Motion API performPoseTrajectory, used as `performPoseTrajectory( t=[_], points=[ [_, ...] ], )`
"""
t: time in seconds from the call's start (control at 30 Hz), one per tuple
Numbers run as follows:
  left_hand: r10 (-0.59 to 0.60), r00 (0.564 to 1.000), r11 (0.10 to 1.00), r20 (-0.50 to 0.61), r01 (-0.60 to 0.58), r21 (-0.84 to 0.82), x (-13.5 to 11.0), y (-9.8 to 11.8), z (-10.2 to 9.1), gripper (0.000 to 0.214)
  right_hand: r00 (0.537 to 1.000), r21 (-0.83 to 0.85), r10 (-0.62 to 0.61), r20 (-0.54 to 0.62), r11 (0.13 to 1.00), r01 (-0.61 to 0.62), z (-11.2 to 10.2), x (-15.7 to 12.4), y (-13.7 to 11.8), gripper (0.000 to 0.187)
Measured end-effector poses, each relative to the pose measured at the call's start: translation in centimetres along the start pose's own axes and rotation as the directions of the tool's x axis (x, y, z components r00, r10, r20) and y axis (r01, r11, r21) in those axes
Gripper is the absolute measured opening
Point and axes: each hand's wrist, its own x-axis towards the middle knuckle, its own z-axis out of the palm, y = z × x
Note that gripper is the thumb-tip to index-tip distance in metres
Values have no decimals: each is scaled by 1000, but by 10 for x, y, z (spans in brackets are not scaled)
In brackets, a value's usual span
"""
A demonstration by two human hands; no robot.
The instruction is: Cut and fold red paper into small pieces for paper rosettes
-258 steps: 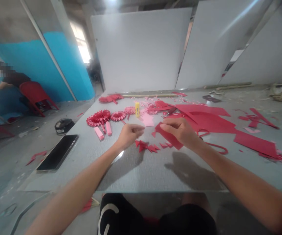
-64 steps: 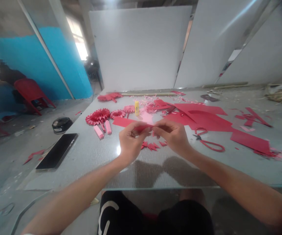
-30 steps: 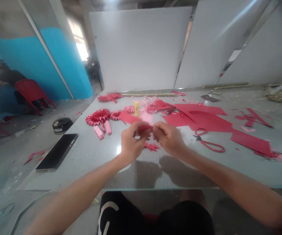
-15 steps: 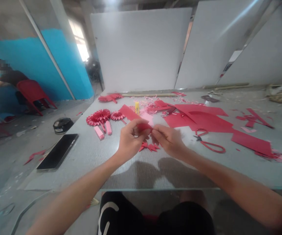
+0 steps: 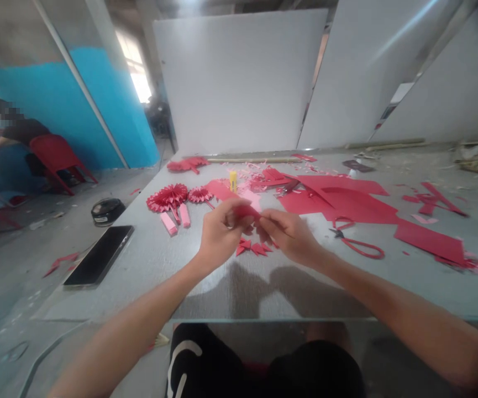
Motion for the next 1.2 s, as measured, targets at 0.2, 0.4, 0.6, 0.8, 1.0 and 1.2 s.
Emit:
performPoseTrajectory(
  t=[0.2,0.4,0.6,0.8,1.0,1.2],
  points=[
    [-165,985,976,39,169,-139,5,4,-4,36,952,-291,-260,-160,934,206,-3,-2,17,30],
    [-166,954,954,249,220,-205,8,13,-9,46,883,-331,-448,-141,862,384,-8,-5,7,22],
    [-104,966,977,238,144,-156,9,14,-9,31,891,-316,-418,-179,882,350,-9,-3,2,18],
    [-46,987,999,153,46,7,5,14,-8,23,887,-247,-396,-238,908,339,-7,-2,4,10],
    [5,989,1000,150,-10,30,2,5,-10,26,926,-7,-269,-266,961,277,-2,0,4,7],
    [1,990,1000,144,3,-30,0,-2,-6,25,967,224,-36,-252,970,94,2,-1,3,17]
  ],
)
